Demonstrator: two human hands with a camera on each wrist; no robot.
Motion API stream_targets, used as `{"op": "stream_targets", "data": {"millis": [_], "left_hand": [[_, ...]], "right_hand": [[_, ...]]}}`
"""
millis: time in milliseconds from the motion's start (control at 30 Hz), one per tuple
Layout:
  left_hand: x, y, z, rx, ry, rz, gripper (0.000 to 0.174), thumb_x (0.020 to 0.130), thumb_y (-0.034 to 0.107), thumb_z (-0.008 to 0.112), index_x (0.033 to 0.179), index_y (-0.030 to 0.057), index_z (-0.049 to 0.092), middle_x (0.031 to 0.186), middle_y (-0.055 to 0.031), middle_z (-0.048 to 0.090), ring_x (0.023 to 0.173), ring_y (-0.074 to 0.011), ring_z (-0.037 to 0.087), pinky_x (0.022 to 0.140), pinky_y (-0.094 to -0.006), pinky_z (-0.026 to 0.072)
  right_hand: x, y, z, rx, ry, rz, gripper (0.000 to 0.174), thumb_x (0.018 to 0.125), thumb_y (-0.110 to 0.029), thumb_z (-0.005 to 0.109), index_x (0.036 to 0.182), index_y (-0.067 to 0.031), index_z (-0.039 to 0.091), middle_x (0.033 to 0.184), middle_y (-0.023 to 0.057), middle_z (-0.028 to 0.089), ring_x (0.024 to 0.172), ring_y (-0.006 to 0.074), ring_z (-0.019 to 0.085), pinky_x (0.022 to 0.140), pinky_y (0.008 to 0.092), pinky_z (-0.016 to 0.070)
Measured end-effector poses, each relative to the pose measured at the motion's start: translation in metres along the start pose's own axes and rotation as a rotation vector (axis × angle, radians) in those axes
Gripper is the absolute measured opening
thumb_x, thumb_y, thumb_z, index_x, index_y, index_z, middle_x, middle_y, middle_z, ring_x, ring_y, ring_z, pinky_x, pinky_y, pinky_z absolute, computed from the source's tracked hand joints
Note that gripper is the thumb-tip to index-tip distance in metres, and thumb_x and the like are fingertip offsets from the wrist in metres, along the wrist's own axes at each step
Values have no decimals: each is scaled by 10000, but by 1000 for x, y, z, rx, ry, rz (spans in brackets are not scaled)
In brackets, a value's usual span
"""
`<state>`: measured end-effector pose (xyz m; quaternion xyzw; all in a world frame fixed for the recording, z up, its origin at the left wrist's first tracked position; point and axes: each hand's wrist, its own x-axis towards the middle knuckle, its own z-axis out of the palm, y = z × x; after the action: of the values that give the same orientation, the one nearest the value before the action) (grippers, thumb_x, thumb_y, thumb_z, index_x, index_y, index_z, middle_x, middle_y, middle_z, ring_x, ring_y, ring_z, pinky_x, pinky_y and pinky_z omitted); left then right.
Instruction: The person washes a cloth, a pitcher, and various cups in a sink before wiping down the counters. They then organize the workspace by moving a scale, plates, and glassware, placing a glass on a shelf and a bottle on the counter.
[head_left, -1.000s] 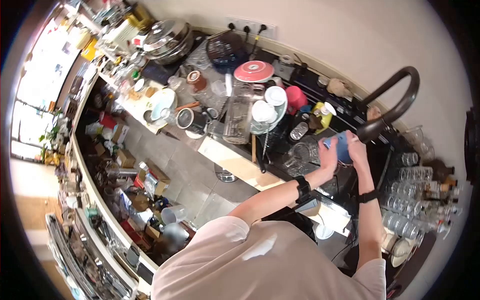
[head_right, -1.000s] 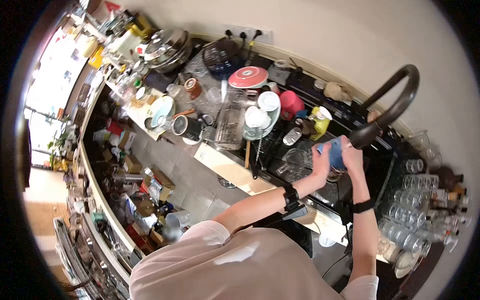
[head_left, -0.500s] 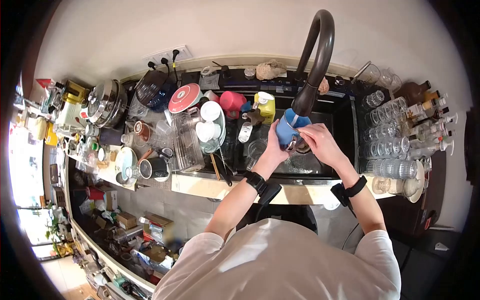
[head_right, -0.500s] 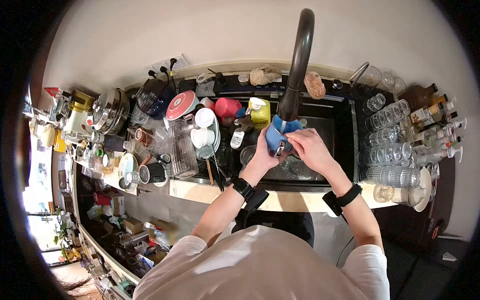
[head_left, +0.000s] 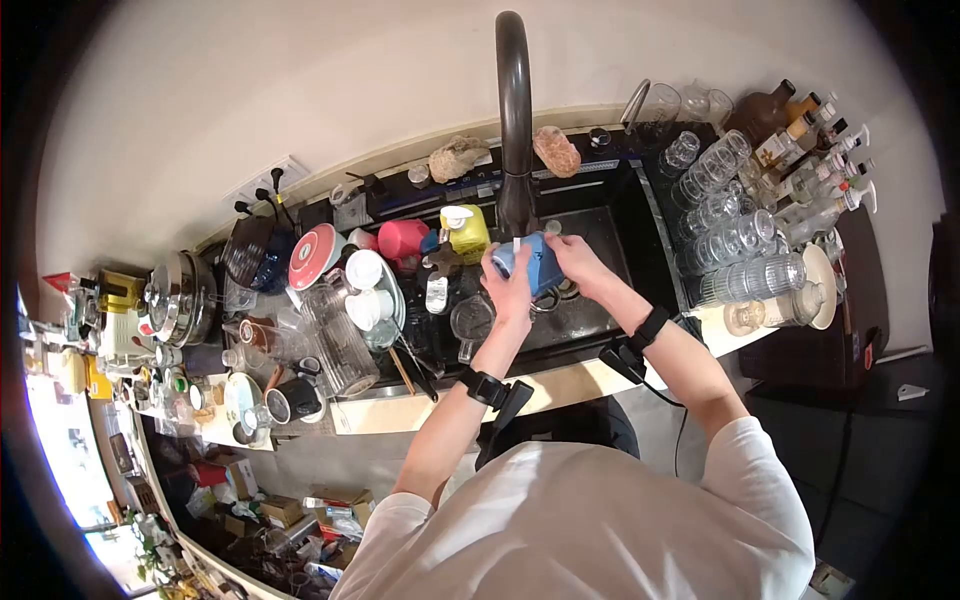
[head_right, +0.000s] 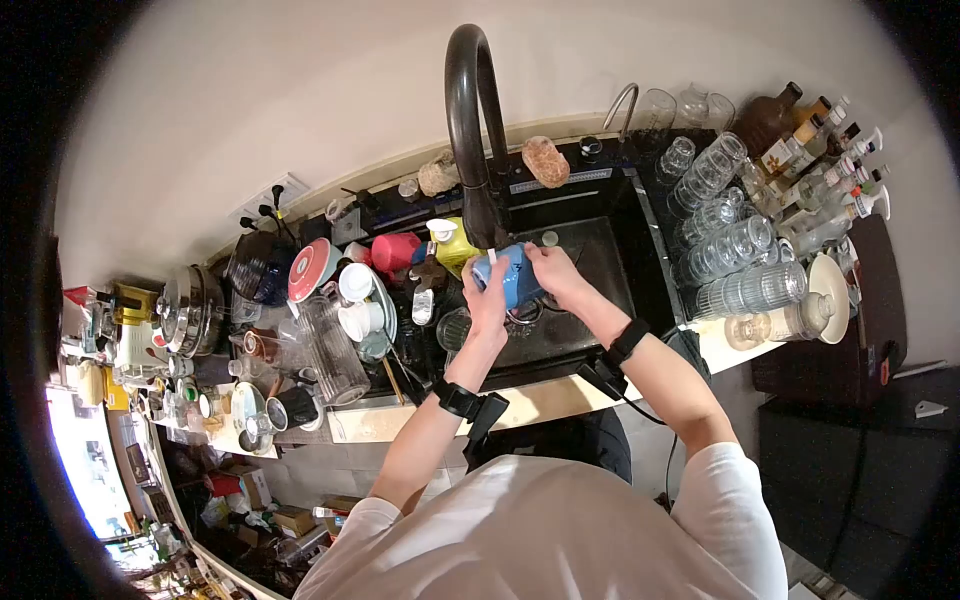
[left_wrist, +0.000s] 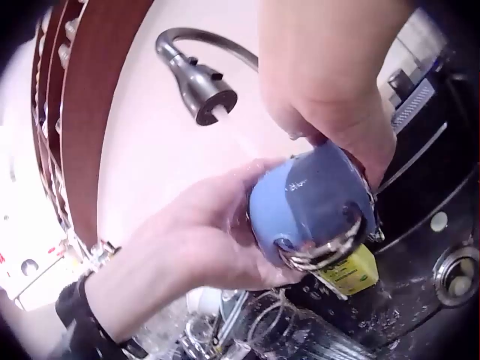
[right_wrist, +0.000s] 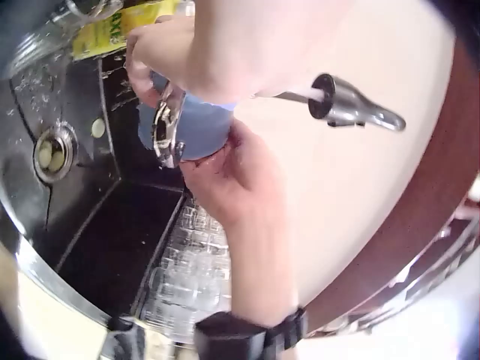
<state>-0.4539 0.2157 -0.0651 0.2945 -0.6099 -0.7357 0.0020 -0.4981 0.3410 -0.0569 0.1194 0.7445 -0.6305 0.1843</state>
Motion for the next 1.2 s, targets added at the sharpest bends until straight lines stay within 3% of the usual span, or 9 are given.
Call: {"op": "stream_targets", "data": {"millis": [100,233,367,500,767,900,1000,1100,1200], "left_hand": [[-6,4,0,441,104,192,732,773,353,781,1381,151,426,1293,-164,388,1147,-298,482,986,-399,416],[-7,-8,-6,567,122,314,753,745,348,802,1375,178,426,1307,-182,331,1180,-347,440,1041,-443,366],[-13,-6,-8,165,91,16,770,775,396,769,1391,158,374,1299,-189,349,1180,-331,441,913,-460,449],[-33,15,-21,-319,-11,-217,708,848,475,651,1393,183,304,1262,-122,451,994,-267,583,583,-332,503],[-42,-10,-39,-945,-225,-464,586,879,549,480,1278,120,494,1206,-96,578,1066,-241,598,827,-417,521],[-43,-7,-26,-1069,-126,-455,580,896,512,478,1285,81,488,1264,-139,554,1132,-308,576,903,-446,526],[-41,-3,-23,-1059,-126,-450,580,909,526,445,1298,98,490,1274,-143,560,1140,-306,579,857,-441,541],[-36,-8,-29,-1042,-216,-458,567,922,545,407,1291,125,499,1263,-137,574,1108,-312,602,795,-438,555],[-35,-2,-36,-1036,-284,-482,534,927,561,388,1210,136,547,1143,-93,635,961,-275,648,705,-391,546]], "right_hand": [[4,0,-14,-232,-83,87,444,944,-377,566,1015,49,670,910,172,700,798,250,672,777,379,519],[0,-14,-35,-593,-60,-298,363,873,-316,648,1077,-17,679,967,182,708,918,302,693,808,371,534],[17,-33,-44,-546,-107,-366,300,874,-271,661,1054,-32,686,929,161,715,882,276,700,808,359,536],[38,-61,-47,-813,-207,-592,301,869,-260,668,1078,-43,660,959,155,698,907,303,673,812,384,528],[85,-105,-48,-1049,-446,-558,315,856,-222,660,1090,-14,634,942,160,682,909,311,655,783,391,521],[143,-69,-41,-923,-475,-961,270,798,-138,658,1030,-4,628,953,166,664,933,336,644,771,405,527],[142,-70,-28,-1022,-348,-1268,214,730,-77,649,929,-2,629,947,172,640,936,363,631,770,429,530],[171,-60,-16,-1300,-471,-1072,499,808,-256,692,1258,-68,582,1272,127,559,1174,325,543,1026,412,423],[199,-45,8,-1235,-408,-1139,552,733,-253,752,1200,-7,590,1157,116,560,1059,297,573,924,396,491]]}}
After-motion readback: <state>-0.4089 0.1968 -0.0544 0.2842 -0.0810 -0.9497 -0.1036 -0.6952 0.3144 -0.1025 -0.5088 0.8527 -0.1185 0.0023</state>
